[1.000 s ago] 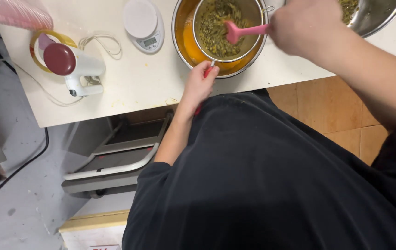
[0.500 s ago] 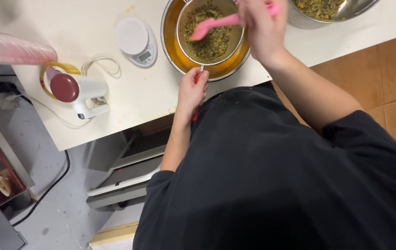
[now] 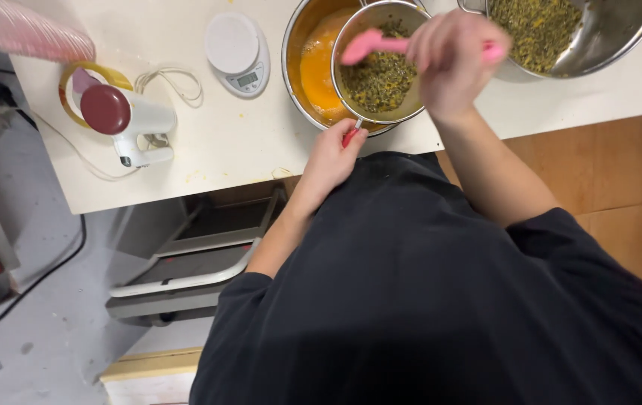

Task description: Straining passion fruit seeds and pulp through a mesh strainer to extract juice.

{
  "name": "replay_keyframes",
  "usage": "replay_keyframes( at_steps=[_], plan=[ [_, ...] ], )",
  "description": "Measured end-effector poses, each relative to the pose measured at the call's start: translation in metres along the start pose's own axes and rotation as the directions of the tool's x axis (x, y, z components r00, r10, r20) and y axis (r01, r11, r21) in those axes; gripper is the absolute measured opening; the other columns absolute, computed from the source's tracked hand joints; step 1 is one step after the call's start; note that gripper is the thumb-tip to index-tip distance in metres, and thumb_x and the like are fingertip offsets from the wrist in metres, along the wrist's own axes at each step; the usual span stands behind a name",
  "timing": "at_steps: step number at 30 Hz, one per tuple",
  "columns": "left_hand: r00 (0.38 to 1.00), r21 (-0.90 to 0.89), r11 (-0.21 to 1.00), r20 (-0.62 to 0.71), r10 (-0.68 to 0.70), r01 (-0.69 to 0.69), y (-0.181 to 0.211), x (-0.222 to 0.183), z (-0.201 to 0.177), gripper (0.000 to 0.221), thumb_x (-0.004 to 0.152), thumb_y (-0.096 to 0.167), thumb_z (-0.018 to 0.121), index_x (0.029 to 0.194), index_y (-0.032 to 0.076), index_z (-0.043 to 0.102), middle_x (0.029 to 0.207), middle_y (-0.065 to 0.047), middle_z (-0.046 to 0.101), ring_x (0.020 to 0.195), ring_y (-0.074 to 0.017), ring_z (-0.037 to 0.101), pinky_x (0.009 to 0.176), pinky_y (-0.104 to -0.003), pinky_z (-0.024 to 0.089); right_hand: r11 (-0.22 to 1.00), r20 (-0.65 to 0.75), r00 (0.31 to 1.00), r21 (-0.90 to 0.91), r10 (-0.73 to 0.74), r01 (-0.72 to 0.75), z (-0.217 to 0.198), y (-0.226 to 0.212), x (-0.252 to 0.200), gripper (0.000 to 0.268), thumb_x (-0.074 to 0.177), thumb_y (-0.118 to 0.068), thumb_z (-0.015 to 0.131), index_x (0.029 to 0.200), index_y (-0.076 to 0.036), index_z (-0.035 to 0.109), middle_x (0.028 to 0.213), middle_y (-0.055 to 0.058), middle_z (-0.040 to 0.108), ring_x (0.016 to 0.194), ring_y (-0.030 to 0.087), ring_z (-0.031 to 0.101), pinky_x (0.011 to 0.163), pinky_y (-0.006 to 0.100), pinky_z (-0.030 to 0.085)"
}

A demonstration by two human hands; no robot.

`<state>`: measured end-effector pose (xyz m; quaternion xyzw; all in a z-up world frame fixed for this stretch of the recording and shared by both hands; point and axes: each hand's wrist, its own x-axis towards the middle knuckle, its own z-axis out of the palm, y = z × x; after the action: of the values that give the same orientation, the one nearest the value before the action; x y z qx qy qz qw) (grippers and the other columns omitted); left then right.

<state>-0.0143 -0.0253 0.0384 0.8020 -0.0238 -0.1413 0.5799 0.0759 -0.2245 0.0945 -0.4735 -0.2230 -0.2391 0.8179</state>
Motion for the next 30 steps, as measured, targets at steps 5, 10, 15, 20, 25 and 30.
replay_keyframes(
  at_steps=[5, 10, 15, 20, 25, 30],
  plan=[
    [1.000, 0.014, 1.000, 0.011, -0.014, 0.014, -0.025, 0.003, 0.008, 0.027, 0.098, 0.027, 0.065, 0.103, 0.001, 0.068, 0.073, -0.013, 0.064, 0.066, -0.0225, 0.062, 0.067, -0.036, 0.050, 0.984, 0.122, 0.979, -0.090, 0.165, -0.154, -0.016, -0.004, -0.001, 0.040, 0.114, -0.017, 0.050, 0.080, 0.000, 0.040, 0.059, 0.010, 0.040, 0.042, 0.019, 0.039, 0.042, 0.034, 0.034],
    [0.998, -0.071, 0.996, 0.005, -0.056, 0.056, -0.023, 0.004, 0.008, 0.027, 0.098, 0.026, 0.065, 0.102, 0.000, 0.067, 0.071, -0.012, 0.064, 0.066, -0.0220, 0.059, 0.065, -0.036, 0.050, 0.991, 0.123, 0.986, 0.052, 0.117, -0.124, -0.046, -0.041, 0.012, 0.033, 0.113, -0.016, 0.046, 0.081, -0.006, 0.044, 0.052, 0.007, 0.032, 0.039, 0.018, 0.028, 0.038, 0.035, 0.023],
    [1.000, -0.056, 0.998, -0.007, -0.003, 0.003, -0.017, 0.009, 0.007, 0.026, 0.098, 0.025, 0.064, 0.103, 0.000, 0.066, 0.072, -0.011, 0.063, 0.066, -0.0209, 0.060, 0.065, -0.035, 0.049, 0.968, 0.092, 0.964, -0.056, 0.248, -0.243, -0.050, -0.025, 0.000, 0.038, 0.115, -0.014, 0.048, 0.077, -0.012, 0.042, 0.052, 0.006, 0.032, 0.039, 0.015, 0.029, 0.036, 0.032, 0.022],
    [1.000, -0.027, 0.999, 0.019, -0.025, 0.025, -0.014, 0.008, 0.010, 0.026, 0.098, 0.026, 0.064, 0.104, 0.001, 0.067, 0.072, -0.012, 0.063, 0.066, -0.0214, 0.061, 0.066, -0.036, 0.050, 0.994, 0.022, 0.994, -0.024, 0.107, -0.106, -0.063, 0.016, 0.005, 0.033, 0.117, -0.018, 0.052, 0.089, -0.007, 0.040, 0.055, 0.009, 0.034, 0.042, 0.018, 0.031, 0.038, 0.036, 0.025],
    [0.997, -0.057, 0.996, -0.029, -0.074, 0.072, -0.024, 0.008, 0.011, 0.027, 0.098, 0.027, 0.063, 0.103, 0.001, 0.066, 0.071, -0.012, 0.064, 0.066, -0.0213, 0.062, 0.066, -0.035, 0.050, 0.986, -0.148, 0.975, 0.043, 0.164, -0.159, -0.044, -0.015, 0.024, 0.032, 0.117, -0.030, 0.050, 0.099, -0.004, 0.046, 0.062, 0.009, 0.042, 0.047, 0.020, 0.038, 0.044, 0.037, 0.035],
    [0.999, -0.075, 0.997, -0.001, -0.035, 0.035, -0.011, 0.004, 0.011, 0.027, 0.099, 0.027, 0.063, 0.104, 0.001, 0.066, 0.071, -0.011, 0.064, 0.064, -0.0194, 0.061, 0.065, -0.035, 0.049, 0.969, -0.076, 0.985, -0.179, 0.158, -0.169, -0.070, 0.046, 0.021, 0.024, 0.127, -0.018, 0.052, 0.109, -0.003, 0.046, 0.080, 0.014, 0.054, 0.064, 0.030, 0.055, 0.069, 0.054, 0.061]
  ],
)
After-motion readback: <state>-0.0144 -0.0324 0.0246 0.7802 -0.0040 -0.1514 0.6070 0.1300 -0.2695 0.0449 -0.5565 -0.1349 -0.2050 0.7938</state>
